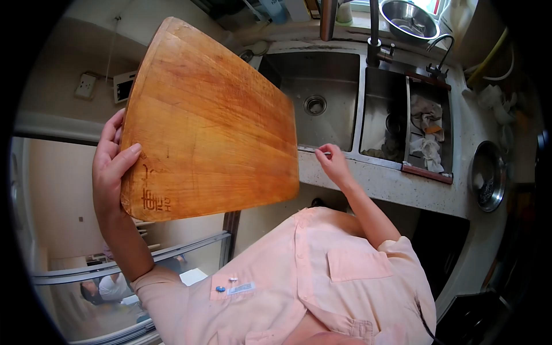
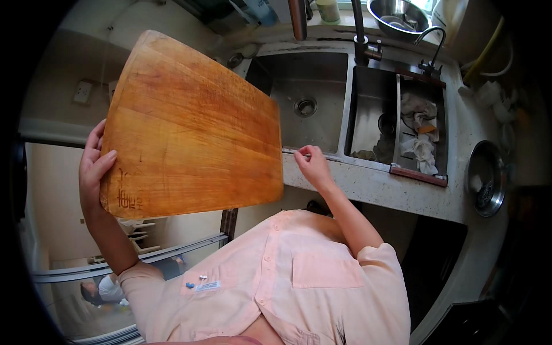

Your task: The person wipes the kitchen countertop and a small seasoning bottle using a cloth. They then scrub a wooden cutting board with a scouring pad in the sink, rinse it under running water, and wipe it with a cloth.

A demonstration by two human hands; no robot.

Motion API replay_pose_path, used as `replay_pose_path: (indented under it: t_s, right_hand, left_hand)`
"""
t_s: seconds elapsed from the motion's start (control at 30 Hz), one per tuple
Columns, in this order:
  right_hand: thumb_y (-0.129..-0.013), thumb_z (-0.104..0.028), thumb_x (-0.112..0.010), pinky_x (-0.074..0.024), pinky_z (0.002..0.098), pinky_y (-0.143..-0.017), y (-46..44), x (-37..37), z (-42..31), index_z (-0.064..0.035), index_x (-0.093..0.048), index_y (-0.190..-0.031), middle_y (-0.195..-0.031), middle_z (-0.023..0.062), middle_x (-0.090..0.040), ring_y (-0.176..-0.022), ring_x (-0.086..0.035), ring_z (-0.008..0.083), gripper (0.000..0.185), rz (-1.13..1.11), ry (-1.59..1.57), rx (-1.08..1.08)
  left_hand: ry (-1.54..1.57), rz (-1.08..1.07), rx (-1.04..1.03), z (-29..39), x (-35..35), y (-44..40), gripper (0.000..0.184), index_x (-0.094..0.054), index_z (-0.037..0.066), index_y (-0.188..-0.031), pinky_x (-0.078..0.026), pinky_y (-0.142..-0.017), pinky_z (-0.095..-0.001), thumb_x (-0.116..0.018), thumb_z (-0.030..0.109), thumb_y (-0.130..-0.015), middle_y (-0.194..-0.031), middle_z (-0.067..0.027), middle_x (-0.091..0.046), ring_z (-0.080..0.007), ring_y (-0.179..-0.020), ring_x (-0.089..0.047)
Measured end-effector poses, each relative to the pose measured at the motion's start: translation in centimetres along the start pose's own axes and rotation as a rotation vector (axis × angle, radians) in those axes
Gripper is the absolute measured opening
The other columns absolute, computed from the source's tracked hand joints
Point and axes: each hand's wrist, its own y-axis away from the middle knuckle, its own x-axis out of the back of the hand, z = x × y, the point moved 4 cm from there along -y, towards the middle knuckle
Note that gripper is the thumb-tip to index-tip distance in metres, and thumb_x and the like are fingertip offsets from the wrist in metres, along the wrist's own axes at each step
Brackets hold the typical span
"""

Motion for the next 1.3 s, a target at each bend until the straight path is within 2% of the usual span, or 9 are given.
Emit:
replay_pose_path:
  t_s: [0.3, 0.53, 0.63, 0.73, 0.83, 0.97, 1.13, 1.17, 1.3]
  right_hand:
    - [-0.083, -0.026, -0.056, -0.0455, 0.0332, -0.067, -2.2, -0.6, -7.5, -0.001, -0.056, -0.094, -0.091, 0.0134, -0.056, -0.074, -0.057, 0.0239, 0.027, -0.124, 0.101, 0.198]
    - [-0.082, -0.033, -0.06, -0.0421, 0.0334, -0.086, -11.5, -0.9, -18.8, -0.0024, -0.035, -0.125, -0.12, 0.0181, -0.045, -0.101, -0.053, 0.0284, 0.058, 0.043, 0.197, 0.824]
    - [-0.079, -0.034, -0.064, -0.0416, 0.031, -0.087, -16.6, -1.7, -19.2, -0.0008, -0.032, -0.127, -0.119, 0.0159, -0.047, -0.1, -0.053, 0.0229, 0.066, -0.009, -0.148, 0.636]
    - [-0.076, -0.034, -0.068, -0.0414, 0.0288, -0.086, -15.2, -0.7, -22.4, -0.0008, -0.035, -0.125, -0.113, 0.0108, -0.05, -0.098, -0.052, 0.0169, 0.069, -0.416, -0.382, 0.484]
    - [-0.074, -0.03, -0.071, -0.0416, 0.0277, -0.085, -16.4, -0.2, -22.0, -0.0009, -0.037, -0.124, -0.107, 0.0072, -0.053, -0.095, -0.052, 0.0142, 0.067, -0.454, -0.256, 0.372]
    - [-0.073, -0.027, -0.072, -0.042, 0.0279, -0.084, -15.8, 0.0, -22.8, -0.0014, -0.041, -0.119, -0.106, 0.0073, -0.054, -0.094, -0.053, 0.014, 0.06, -0.478, -0.253, 0.401]
    - [-0.074, -0.024, -0.071, -0.0434, 0.0282, -0.083, -15.0, 0.6, -23.0, -0.0013, -0.045, -0.115, -0.102, 0.0064, -0.056, -0.092, -0.054, 0.0138, 0.054, -0.449, -0.254, 0.357]
    - [-0.074, -0.023, -0.071, -0.0438, 0.0283, -0.082, -14.9, 0.5, -23.1, -0.0013, -0.045, -0.114, -0.101, 0.0061, -0.057, -0.091, -0.055, 0.0138, 0.053, -0.454, -0.238, 0.355]
    - [-0.073, -0.017, -0.072, -0.0445, 0.0282, -0.082, -13.3, 0.2, -24.7, -0.0008, -0.047, -0.111, -0.1, 0.0067, -0.058, -0.091, -0.055, 0.014, 0.049, -0.468, -0.284, 0.422]
  left_hand:
    - [0.012, -0.092, -0.011, 1.4, -1.5, -2.2, 0.053, -0.035, -0.004, -0.124, -0.035, -0.092, -0.0262, -0.051, 0.005, -0.075, -0.114, -0.0127, -0.048, -0.0163, -0.105, -0.047]
    - [-0.01, -0.184, -0.117, 3.2, -3.0, -2.4, 0.053, -0.038, -0.004, -0.123, -0.037, -0.09, -0.0257, -0.055, 0.006, -0.073, -0.113, -0.011, -0.05, -0.0152, -0.103, -0.048]
    - [-0.076, -0.246, -0.233, 2.9, -2.4, -2.4, 0.054, -0.039, -0.004, -0.123, -0.038, -0.09, -0.0266, -0.056, 0.006, -0.072, -0.112, -0.011, -0.051, -0.0159, -0.102, -0.049]
    - [-0.217, -0.279, -0.217, 2.2, -1.1, -2.6, 0.061, -0.04, 0.001, -0.126, -0.034, -0.095, -0.0299, -0.057, 0.012, -0.068, -0.117, -0.0131, -0.049, -0.0206, -0.109, -0.047]
    - [-0.336, -0.231, -0.161, 1.5, 0.6, -1.6, 0.058, -0.04, 0.003, -0.126, -0.033, -0.096, -0.03, -0.055, 0.013, -0.071, -0.118, -0.0126, -0.05, -0.0216, -0.11, -0.047]
    - [-0.371, 0.087, -0.262, -0.6, 3.2, 2.7, 0.047, -0.043, -0.002, -0.121, -0.038, -0.091, -0.027, -0.058, 0.01, -0.078, -0.112, -0.0119, -0.053, -0.0167, -0.105, -0.05]
    - [0.298, 0.291, -0.327, -9.7, 4.4, 4.6, 0.054, -0.044, -0.001, -0.121, -0.037, -0.092, -0.0271, -0.063, 0.03, -0.081, -0.114, -0.0077, -0.052, -0.0137, -0.104, -0.05]
    - [0.382, 0.379, -0.214, -15.1, 4.9, 5.0, 0.058, -0.04, -0.001, -0.123, -0.036, -0.095, -0.0303, -0.056, 0.039, -0.084, -0.12, -0.0086, -0.049, -0.0168, -0.11, -0.047]
    - [0.554, 0.775, -0.306, -13.8, 0.2, 4.9, 0.063, -0.033, 0.002, -0.127, -0.039, -0.093, -0.0353, -0.058, 0.038, -0.083, -0.125, -0.012, -0.042, -0.0229, -0.112, -0.045]
